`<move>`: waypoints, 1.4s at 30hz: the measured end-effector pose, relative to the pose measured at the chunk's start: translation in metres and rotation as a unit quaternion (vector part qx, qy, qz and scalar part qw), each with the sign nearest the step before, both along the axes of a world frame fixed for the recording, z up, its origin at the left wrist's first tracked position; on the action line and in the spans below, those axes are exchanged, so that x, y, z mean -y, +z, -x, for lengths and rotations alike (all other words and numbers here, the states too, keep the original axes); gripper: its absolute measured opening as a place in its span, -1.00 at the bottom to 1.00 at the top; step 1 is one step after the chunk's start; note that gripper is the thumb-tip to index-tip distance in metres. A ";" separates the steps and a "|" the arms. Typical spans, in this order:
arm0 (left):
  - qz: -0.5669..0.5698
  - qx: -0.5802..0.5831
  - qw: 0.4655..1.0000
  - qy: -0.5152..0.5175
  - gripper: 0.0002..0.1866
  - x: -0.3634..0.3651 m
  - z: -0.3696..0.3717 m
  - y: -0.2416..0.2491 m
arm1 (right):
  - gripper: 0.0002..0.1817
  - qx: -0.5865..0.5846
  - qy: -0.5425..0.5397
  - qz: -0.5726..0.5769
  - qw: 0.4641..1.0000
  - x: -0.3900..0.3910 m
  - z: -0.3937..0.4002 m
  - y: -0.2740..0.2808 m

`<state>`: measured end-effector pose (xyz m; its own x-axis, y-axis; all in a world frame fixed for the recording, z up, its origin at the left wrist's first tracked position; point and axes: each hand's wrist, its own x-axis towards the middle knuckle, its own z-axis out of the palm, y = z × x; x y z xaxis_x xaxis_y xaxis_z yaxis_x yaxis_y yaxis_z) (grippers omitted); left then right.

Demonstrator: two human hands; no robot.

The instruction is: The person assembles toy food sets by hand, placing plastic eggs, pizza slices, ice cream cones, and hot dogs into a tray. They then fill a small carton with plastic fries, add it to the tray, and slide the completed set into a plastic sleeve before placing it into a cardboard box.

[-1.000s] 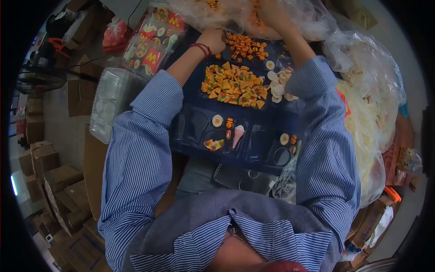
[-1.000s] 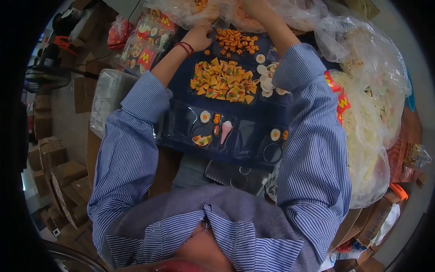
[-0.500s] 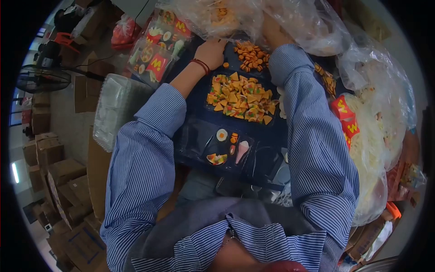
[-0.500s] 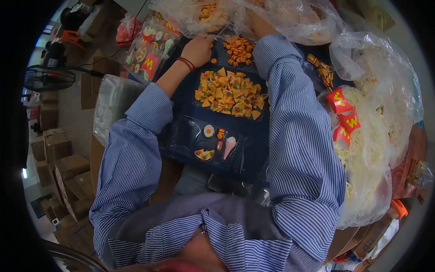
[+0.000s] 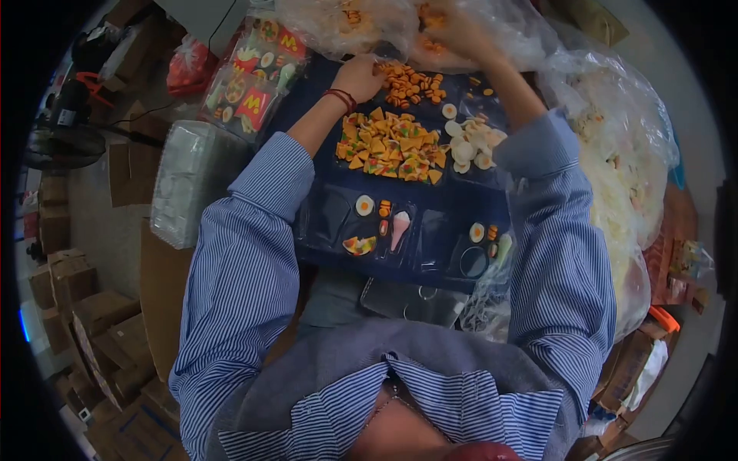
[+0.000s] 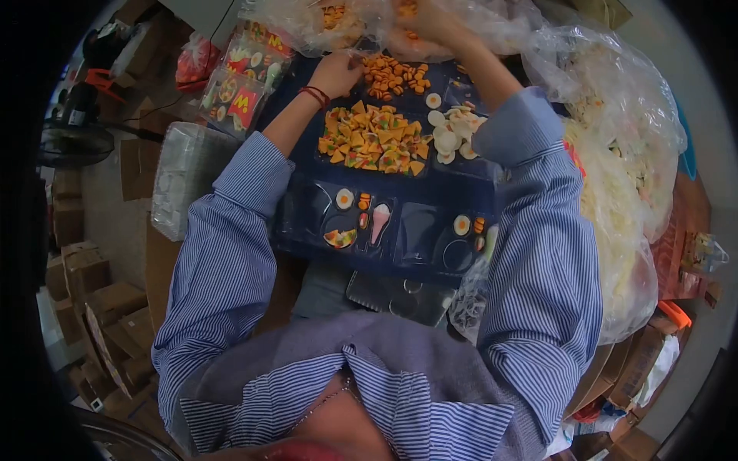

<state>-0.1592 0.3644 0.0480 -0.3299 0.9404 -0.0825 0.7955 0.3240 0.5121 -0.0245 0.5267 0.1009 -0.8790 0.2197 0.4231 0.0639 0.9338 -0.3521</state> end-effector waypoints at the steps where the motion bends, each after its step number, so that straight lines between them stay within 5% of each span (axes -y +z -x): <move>1: -0.047 0.023 0.998 0.032 -0.63 0.000 -0.001 -0.006 | -0.77 -0.003 0.002 0.004 1.000 0.004 -0.007 0.001; 5: -0.094 0.032 0.994 0.036 -0.71 0.004 -0.009 -0.015 | -0.73 0.052 -0.058 -0.152 0.985 0.066 0.005 -0.047; 7: -0.001 0.102 0.993 0.052 -0.63 0.013 -0.004 -0.013 | -0.71 0.062 -0.032 -0.184 0.980 0.053 0.019 -0.077; 10: -0.058 0.140 0.983 0.104 -0.56 0.022 -0.003 -0.012 | -0.72 -0.006 0.034 -0.157 0.987 0.039 0.011 -0.075; 13: -0.053 0.128 0.987 0.076 -0.49 0.010 -0.007 0.002 | -0.71 0.167 0.006 -0.011 0.986 0.031 -0.014 -0.047; 16: -0.078 0.097 0.992 0.018 -0.51 -0.018 0.007 -0.006 | -0.72 0.019 0.004 0.029 0.999 0.010 -0.037 -0.044; 19: -0.108 0.126 0.986 0.004 -0.53 -0.039 0.021 -0.004 | -0.75 0.095 -0.073 0.054 0.991 0.018 -0.072 -0.030; 21: -0.071 0.142 0.986 0.046 -0.58 -0.050 0.027 -0.005 | -0.75 0.250 -0.108 0.054 0.961 0.021 -0.085 -0.033; 23: -0.095 -0.070 0.991 -0.056 -0.65 -0.056 0.029 -0.013 | -0.76 0.261 -0.104 0.010 0.960 0.019 -0.091 -0.056; 24: -0.096 -0.071 0.991 -0.057 -0.65 -0.057 0.025 -0.011 | -0.77 0.271 -0.101 -0.034 0.957 0.017 -0.093 -0.067; 26: 0.069 -0.327 0.939 -0.080 -0.68 -0.061 0.011 -0.006 | -0.77 0.229 -0.121 -0.046 0.965 0.025 -0.095 -0.079; 30: 0.085 -0.288 0.954 -0.018 -0.63 -0.075 0.008 -0.015 | -0.76 0.204 -0.078 0.047 0.975 0.026 -0.095 -0.078; 32: -0.027 -0.275 0.961 0.005 -0.53 -0.091 0.025 -0.040 | -0.75 0.196 -0.061 0.055 0.977 0.028 -0.098 -0.077; 36: 0.018 -0.298 0.954 -0.023 -0.44 -0.112 0.036 -0.053 | -0.75 0.191 -0.091 0.065 0.975 0.035 -0.096 -0.077; 40: -0.138 -0.342 0.929 0.008 -0.48 -0.104 0.022 -0.053 | -0.72 0.165 -0.159 0.036 0.973 0.054 -0.106 -0.051; 42: -0.176 -0.350 0.920 0.016 -0.49 -0.100 0.021 -0.053 | -0.73 0.176 -0.152 0.117 0.966 0.060 -0.123 -0.019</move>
<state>-0.1797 0.4649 -0.0052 -0.2147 0.8570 0.4684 0.9631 0.2656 -0.0445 0.0983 0.4664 0.0821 -0.8394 0.5432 0.0181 0.4762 0.7511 -0.4572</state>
